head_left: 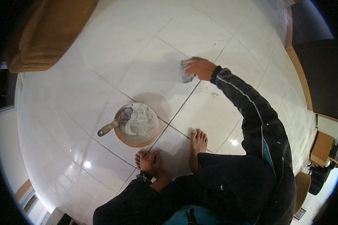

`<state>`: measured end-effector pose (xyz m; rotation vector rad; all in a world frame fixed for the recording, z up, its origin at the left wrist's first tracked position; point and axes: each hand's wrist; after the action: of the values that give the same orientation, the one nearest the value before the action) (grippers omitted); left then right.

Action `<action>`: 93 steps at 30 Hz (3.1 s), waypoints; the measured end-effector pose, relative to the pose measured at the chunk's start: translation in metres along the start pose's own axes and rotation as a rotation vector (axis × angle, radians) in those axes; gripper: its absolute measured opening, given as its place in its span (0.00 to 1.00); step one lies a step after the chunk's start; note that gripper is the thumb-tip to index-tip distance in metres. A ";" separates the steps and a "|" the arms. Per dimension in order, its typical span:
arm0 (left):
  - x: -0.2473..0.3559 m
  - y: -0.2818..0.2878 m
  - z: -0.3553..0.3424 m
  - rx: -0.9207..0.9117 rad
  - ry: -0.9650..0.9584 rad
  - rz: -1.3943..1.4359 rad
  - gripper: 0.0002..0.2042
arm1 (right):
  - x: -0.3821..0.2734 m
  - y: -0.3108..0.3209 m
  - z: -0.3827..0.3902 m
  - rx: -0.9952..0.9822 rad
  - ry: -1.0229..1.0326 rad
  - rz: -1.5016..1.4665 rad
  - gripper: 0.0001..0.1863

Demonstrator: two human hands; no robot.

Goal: The person applies white grout to the seams between floor tiles using a small metal scraper. They repeatedly scoop grout from a container and press it into the gaps, then wipe away excess material with a cloth.

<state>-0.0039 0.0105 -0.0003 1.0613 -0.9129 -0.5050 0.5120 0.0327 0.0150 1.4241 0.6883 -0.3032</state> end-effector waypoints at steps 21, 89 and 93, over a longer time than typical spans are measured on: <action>0.000 -0.001 0.003 -0.061 0.063 0.073 0.13 | 0.025 0.044 0.109 0.374 -0.866 0.279 0.22; 0.007 0.017 -0.010 0.011 -0.033 0.031 0.06 | 0.160 0.123 0.106 0.460 -0.974 0.249 0.22; 0.004 0.009 -0.004 0.019 -0.002 0.039 0.09 | 0.144 0.113 0.094 0.404 -0.962 0.184 0.22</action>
<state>0.0007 0.0134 0.0081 1.0583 -0.9403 -0.4663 0.7125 -0.0114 0.0183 1.4860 -0.3069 -0.9357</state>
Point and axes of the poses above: each hand's wrist, its own z-axis away from the middle knuckle, its own y-axis out of the back of the hand, x = y × z, and after that the axes turned 14 degrees about -z, right-handed
